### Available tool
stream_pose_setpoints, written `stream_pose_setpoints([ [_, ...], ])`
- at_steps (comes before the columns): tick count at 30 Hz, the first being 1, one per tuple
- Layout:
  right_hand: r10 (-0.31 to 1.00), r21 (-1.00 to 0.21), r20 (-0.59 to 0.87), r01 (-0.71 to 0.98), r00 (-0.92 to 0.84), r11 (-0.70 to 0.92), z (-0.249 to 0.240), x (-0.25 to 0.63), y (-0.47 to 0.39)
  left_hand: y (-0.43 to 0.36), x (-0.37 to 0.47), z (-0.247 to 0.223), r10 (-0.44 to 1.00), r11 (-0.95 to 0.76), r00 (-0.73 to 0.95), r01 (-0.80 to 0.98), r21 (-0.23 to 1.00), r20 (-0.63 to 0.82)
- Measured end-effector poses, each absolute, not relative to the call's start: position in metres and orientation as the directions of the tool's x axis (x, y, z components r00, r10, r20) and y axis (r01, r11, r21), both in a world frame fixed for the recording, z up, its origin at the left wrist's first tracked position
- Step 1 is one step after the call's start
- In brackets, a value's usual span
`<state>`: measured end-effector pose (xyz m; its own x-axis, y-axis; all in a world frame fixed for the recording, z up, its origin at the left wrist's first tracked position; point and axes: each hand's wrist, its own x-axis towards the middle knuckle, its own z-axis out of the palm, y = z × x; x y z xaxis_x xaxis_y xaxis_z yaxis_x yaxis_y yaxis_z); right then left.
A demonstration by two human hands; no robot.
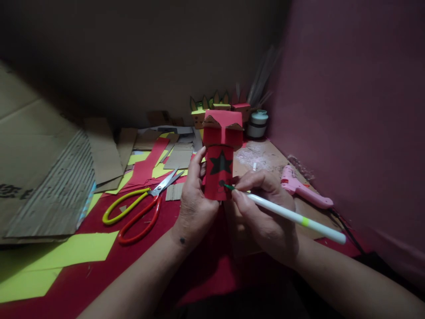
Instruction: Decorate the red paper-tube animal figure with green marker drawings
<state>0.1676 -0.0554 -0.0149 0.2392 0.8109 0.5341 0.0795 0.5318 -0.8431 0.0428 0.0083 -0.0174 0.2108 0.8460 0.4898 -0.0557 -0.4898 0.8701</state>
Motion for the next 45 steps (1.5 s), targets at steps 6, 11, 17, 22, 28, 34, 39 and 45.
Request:
stream_pose_setpoints([
  [6,0.81,-0.843,0.532,0.067,0.246,0.534,-0.0156,0.1666,-0.0551,0.006,0.0432,-0.0154,0.859,-0.466,0.22,-0.039,0.884,0.462],
  [11,0.804,-0.836,0.54,0.05,0.249,0.546,-0.0155,0.1671,-0.0549,0.0075,0.0429,-0.0166,0.851,-0.481,0.219,-0.039,0.876,0.477],
  [17,0.798,-0.838,0.535,0.056,0.276,0.543,-0.0146,0.1673,-0.0533,0.0078,0.0429,-0.0177,0.849,-0.482,0.217,-0.052,0.875,0.481],
  [22,0.796,-0.835,0.544,0.08,0.265,0.544,-0.0152,0.168,-0.0537,0.0076,0.0422,-0.0177,0.844,-0.497,0.212,-0.038,0.867,0.493],
  [28,0.797,-0.843,0.529,0.069,0.293,0.534,-0.0144,0.1667,-0.0538,0.0087,0.0428,-0.0176,0.847,-0.488,0.213,-0.051,0.871,0.487],
  [34,0.799,-0.851,0.511,0.06,0.318,0.521,-0.0109,0.1655,-0.0525,0.0077,0.0438,-0.0175,0.853,-0.47,0.219,-0.073,0.88,0.474],
  [39,0.779,-0.844,0.522,0.076,0.347,0.532,-0.0098,0.1652,-0.0515,0.0077,0.0432,-0.018,0.851,-0.482,0.21,-0.055,0.875,0.482],
  [45,0.762,-0.836,0.534,0.094,0.366,0.54,-0.0099,0.1644,-0.05,0.0097,0.0427,-0.019,0.841,-0.5,0.209,-0.049,0.865,0.498],
])
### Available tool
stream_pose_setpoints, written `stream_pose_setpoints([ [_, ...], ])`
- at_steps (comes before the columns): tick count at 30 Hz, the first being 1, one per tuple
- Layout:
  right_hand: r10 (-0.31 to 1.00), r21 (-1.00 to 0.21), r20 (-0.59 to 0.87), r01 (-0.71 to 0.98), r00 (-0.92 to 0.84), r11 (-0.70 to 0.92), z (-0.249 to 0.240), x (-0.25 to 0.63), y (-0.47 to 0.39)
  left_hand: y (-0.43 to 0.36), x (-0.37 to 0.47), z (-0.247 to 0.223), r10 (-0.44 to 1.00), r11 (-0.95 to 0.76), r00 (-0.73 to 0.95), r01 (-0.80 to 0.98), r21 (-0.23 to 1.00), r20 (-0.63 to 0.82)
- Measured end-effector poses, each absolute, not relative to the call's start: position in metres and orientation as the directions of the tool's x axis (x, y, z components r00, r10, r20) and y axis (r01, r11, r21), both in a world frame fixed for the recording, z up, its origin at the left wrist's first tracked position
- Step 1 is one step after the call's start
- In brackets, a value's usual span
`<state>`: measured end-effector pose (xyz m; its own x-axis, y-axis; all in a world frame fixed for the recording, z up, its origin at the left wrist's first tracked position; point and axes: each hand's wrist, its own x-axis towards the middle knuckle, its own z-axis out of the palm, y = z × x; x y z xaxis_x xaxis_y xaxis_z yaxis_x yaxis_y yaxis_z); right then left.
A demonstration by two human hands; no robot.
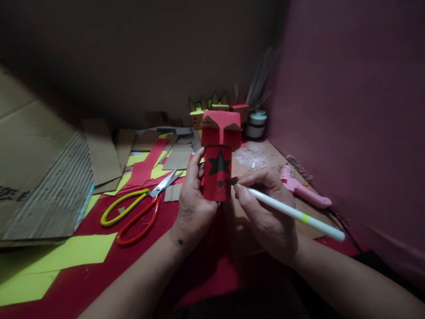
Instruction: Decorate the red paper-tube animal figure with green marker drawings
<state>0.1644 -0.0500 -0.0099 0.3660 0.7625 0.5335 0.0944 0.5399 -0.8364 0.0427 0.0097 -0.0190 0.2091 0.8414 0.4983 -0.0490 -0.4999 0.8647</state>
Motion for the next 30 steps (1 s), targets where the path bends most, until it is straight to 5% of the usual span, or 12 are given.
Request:
stream_pose_setpoints([
  [30,0.775,-0.839,0.54,0.145,0.328,0.524,-0.0101,0.1674,-0.0522,0.0059,0.0444,-0.0147,0.862,-0.457,0.215,-0.064,0.887,0.46],
])
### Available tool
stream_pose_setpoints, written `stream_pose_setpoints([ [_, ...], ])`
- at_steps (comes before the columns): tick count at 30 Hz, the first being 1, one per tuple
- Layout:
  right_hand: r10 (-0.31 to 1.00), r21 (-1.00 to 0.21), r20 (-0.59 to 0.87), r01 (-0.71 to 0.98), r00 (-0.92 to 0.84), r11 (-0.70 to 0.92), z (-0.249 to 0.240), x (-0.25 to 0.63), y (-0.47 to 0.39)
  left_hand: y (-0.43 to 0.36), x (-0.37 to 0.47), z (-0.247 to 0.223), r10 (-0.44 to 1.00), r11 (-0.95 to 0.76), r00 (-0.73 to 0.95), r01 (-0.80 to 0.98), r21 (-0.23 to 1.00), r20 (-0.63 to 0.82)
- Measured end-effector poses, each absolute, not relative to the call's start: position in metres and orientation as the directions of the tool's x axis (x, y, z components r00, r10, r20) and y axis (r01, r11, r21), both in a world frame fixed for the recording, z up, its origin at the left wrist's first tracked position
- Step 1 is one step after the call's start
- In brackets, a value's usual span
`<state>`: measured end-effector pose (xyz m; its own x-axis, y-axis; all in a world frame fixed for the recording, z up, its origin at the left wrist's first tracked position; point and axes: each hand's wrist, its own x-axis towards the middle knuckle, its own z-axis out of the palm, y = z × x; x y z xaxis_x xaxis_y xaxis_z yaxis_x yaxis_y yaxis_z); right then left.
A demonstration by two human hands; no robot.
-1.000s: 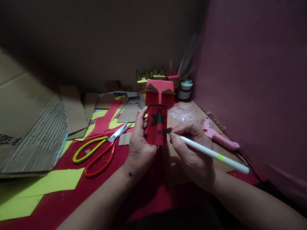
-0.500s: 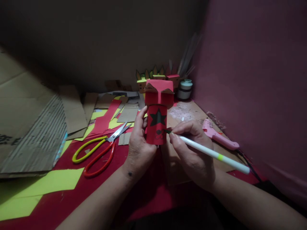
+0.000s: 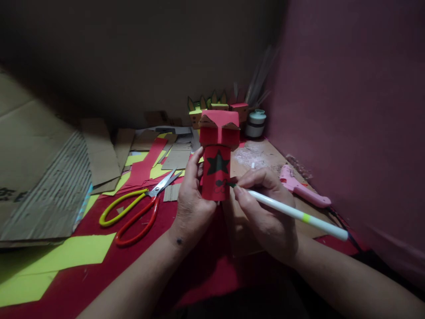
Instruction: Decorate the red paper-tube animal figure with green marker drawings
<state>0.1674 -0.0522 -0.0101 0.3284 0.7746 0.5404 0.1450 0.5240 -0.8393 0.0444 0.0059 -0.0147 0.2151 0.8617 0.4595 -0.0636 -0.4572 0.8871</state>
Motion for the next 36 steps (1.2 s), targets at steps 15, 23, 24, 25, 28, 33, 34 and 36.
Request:
stream_pose_setpoints([
  [15,0.763,-0.834,0.549,0.157,0.341,0.529,-0.0107,0.1674,-0.0514,0.0058,0.0438,-0.0156,0.856,-0.468,0.213,-0.066,0.881,0.471],
  [23,0.767,-0.838,0.545,0.183,0.339,0.514,-0.0075,0.1683,-0.0523,0.0066,0.0421,-0.0157,0.853,-0.477,0.222,-0.035,0.878,0.473],
  [24,0.767,-0.837,0.547,0.178,0.336,0.518,-0.0074,0.1684,-0.0524,0.0068,0.0422,-0.0158,0.852,-0.479,0.222,-0.035,0.877,0.474],
  [25,0.769,-0.837,0.545,0.172,0.335,0.519,-0.0075,0.1684,-0.0526,0.0069,0.0423,-0.0158,0.852,-0.479,0.221,-0.038,0.877,0.475],
  [28,0.773,-0.841,0.538,0.146,0.335,0.522,-0.0086,0.1685,-0.0527,0.0071,0.0429,-0.0164,0.853,-0.474,0.222,-0.05,0.879,0.473],
  [33,0.77,-0.835,0.545,0.131,0.331,0.535,-0.0111,0.1686,-0.0519,0.0071,0.0425,-0.0164,0.858,-0.471,0.208,-0.053,0.881,0.471],
  [34,0.773,-0.836,0.544,0.131,0.327,0.533,-0.0113,0.1687,-0.0519,0.007,0.0423,-0.0161,0.859,-0.469,0.206,-0.048,0.882,0.468],
  [36,0.778,-0.838,0.541,0.132,0.319,0.529,-0.0111,0.1689,-0.0523,0.0068,0.0421,-0.0153,0.859,-0.468,0.212,-0.042,0.883,0.466],
])
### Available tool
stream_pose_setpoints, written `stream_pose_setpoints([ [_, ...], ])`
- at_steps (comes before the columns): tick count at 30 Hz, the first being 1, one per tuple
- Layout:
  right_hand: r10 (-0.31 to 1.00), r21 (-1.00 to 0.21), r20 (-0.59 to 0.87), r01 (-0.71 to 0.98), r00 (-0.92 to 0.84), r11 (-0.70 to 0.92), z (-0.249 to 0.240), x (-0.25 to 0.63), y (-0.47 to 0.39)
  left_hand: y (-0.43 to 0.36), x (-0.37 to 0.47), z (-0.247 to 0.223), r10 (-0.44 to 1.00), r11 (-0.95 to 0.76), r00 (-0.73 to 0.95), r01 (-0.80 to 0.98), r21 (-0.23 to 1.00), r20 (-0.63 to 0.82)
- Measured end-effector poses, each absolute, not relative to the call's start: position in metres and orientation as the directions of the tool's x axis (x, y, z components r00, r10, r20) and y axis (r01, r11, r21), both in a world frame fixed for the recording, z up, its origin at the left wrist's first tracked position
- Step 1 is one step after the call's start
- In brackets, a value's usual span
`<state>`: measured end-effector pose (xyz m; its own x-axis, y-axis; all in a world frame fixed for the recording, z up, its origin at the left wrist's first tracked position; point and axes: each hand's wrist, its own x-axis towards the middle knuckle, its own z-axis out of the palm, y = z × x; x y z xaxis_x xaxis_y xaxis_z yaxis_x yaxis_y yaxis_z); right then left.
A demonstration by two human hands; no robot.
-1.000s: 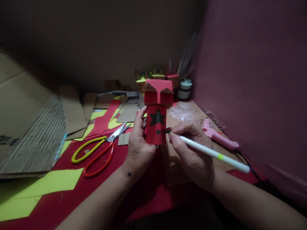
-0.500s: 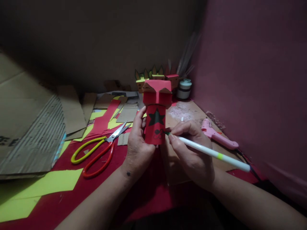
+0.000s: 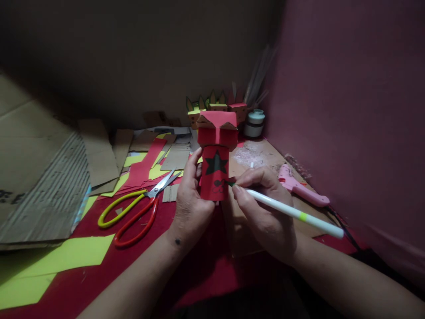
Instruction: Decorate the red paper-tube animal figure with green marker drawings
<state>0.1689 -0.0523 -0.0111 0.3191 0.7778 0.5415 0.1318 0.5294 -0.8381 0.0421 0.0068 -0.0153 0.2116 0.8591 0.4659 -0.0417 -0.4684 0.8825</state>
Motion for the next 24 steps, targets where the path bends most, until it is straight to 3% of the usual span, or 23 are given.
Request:
stream_pose_setpoints([
  [24,0.78,-0.84,0.536,0.109,0.322,0.532,-0.0096,0.1673,-0.0516,0.0076,0.0426,-0.0162,0.85,-0.484,0.207,-0.059,0.873,0.485],
])
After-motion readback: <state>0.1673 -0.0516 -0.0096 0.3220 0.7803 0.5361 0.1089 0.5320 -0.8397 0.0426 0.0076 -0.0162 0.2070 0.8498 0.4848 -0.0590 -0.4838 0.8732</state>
